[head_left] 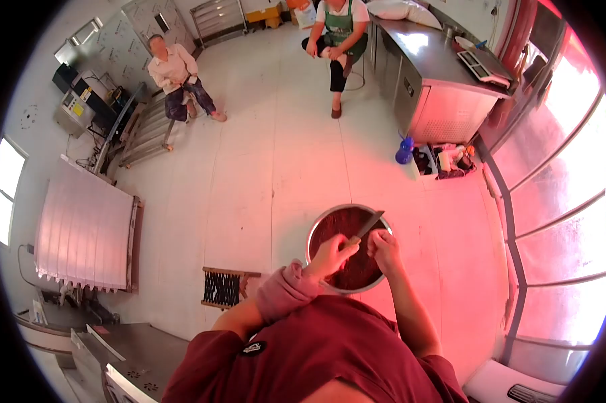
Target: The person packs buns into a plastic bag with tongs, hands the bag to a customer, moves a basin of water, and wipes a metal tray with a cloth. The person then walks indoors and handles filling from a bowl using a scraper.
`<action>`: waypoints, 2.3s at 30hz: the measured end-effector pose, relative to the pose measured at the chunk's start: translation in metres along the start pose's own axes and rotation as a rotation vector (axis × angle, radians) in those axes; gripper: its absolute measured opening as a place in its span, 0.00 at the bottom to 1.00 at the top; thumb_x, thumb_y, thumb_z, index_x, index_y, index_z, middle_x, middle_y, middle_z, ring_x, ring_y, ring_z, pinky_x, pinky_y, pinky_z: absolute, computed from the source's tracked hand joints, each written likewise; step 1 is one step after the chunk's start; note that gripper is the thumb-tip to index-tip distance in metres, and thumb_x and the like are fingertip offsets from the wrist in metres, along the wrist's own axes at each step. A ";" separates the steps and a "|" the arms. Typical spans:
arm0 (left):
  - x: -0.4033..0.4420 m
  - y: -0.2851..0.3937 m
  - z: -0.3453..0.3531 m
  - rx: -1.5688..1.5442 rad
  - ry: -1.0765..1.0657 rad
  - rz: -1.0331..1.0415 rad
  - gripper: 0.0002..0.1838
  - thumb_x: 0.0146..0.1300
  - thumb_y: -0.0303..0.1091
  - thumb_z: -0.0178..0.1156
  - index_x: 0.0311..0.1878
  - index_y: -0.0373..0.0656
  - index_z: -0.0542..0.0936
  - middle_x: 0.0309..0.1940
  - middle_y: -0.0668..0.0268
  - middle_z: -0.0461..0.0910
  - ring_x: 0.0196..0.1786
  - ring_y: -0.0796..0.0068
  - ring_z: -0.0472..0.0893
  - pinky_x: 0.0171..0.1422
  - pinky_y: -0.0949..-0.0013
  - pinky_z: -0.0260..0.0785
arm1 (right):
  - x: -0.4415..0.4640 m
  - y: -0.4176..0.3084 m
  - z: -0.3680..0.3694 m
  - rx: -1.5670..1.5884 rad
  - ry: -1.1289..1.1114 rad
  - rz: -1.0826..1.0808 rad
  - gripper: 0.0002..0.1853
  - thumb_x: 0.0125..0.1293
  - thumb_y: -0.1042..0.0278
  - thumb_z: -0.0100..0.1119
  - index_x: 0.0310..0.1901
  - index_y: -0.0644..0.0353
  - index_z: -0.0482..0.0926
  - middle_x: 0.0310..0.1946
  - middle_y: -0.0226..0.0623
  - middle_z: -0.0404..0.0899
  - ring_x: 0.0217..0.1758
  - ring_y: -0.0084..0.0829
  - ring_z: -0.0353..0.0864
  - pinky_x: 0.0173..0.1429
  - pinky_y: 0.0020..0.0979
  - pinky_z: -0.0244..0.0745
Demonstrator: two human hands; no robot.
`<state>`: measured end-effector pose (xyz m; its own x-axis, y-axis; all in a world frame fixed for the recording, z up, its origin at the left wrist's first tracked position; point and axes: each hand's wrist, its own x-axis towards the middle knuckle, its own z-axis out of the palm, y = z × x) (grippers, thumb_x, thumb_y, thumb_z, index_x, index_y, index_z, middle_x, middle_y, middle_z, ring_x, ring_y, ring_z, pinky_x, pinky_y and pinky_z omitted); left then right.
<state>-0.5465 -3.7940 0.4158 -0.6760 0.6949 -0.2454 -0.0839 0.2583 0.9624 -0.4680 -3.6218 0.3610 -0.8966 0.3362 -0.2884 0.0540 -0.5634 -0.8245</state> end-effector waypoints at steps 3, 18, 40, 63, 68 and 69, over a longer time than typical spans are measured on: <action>0.007 -0.003 0.000 0.450 0.209 0.374 0.19 0.54 0.40 0.67 0.35 0.39 0.69 0.20 0.52 0.75 0.23 0.52 0.78 0.25 0.56 0.66 | -0.007 -0.013 0.026 0.140 -0.087 0.000 0.09 0.67 0.66 0.54 0.44 0.61 0.71 0.30 0.30 0.74 0.30 0.21 0.73 0.32 0.23 0.67; -0.015 0.015 -0.007 0.781 0.202 0.391 0.19 0.54 0.35 0.65 0.41 0.39 0.66 0.31 0.50 0.76 0.32 0.45 0.76 0.32 0.53 0.68 | 0.051 -0.010 0.002 -0.253 0.500 -0.034 0.18 0.57 0.56 0.67 0.21 0.62 0.75 0.12 0.28 0.66 0.12 0.19 0.63 0.15 0.25 0.55; -0.025 0.009 0.009 0.177 -0.149 -0.065 0.16 0.63 0.41 0.60 0.34 0.35 0.72 0.20 0.60 0.74 0.23 0.76 0.73 0.27 0.68 0.64 | 0.041 -0.004 0.016 0.877 -0.184 -0.046 0.50 0.61 0.25 0.35 0.69 0.64 0.48 0.71 0.42 0.51 0.73 0.40 0.51 0.73 0.53 0.46; -0.024 0.013 0.007 0.604 -0.058 0.249 0.17 0.61 0.39 0.61 0.34 0.36 0.66 0.21 0.46 0.74 0.27 0.43 0.75 0.28 0.54 0.64 | 0.013 -0.010 0.016 0.859 -0.304 0.000 0.55 0.55 0.19 0.32 0.72 0.60 0.41 0.73 0.41 0.46 0.75 0.43 0.45 0.71 0.58 0.45; -0.010 0.008 0.006 0.599 0.038 0.275 0.17 0.61 0.39 0.60 0.34 0.36 0.65 0.22 0.44 0.74 0.29 0.40 0.75 0.27 0.52 0.65 | 0.005 -0.013 0.025 0.915 -0.329 0.069 0.54 0.56 0.20 0.30 0.71 0.60 0.44 0.73 0.39 0.48 0.75 0.43 0.47 0.70 0.58 0.47; -0.008 0.008 0.005 0.590 0.056 0.270 0.17 0.61 0.39 0.60 0.34 0.36 0.65 0.22 0.44 0.75 0.29 0.41 0.76 0.28 0.52 0.65 | 0.004 -0.013 0.025 0.894 -0.321 0.074 0.53 0.56 0.20 0.30 0.71 0.60 0.46 0.73 0.39 0.48 0.75 0.42 0.47 0.70 0.57 0.47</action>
<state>-0.5385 -3.7942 0.4245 -0.6552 0.7552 0.0178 0.4995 0.4154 0.7603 -0.4836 -3.6319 0.3830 -0.9895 0.1278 -0.0676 -0.1213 -0.9882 -0.0934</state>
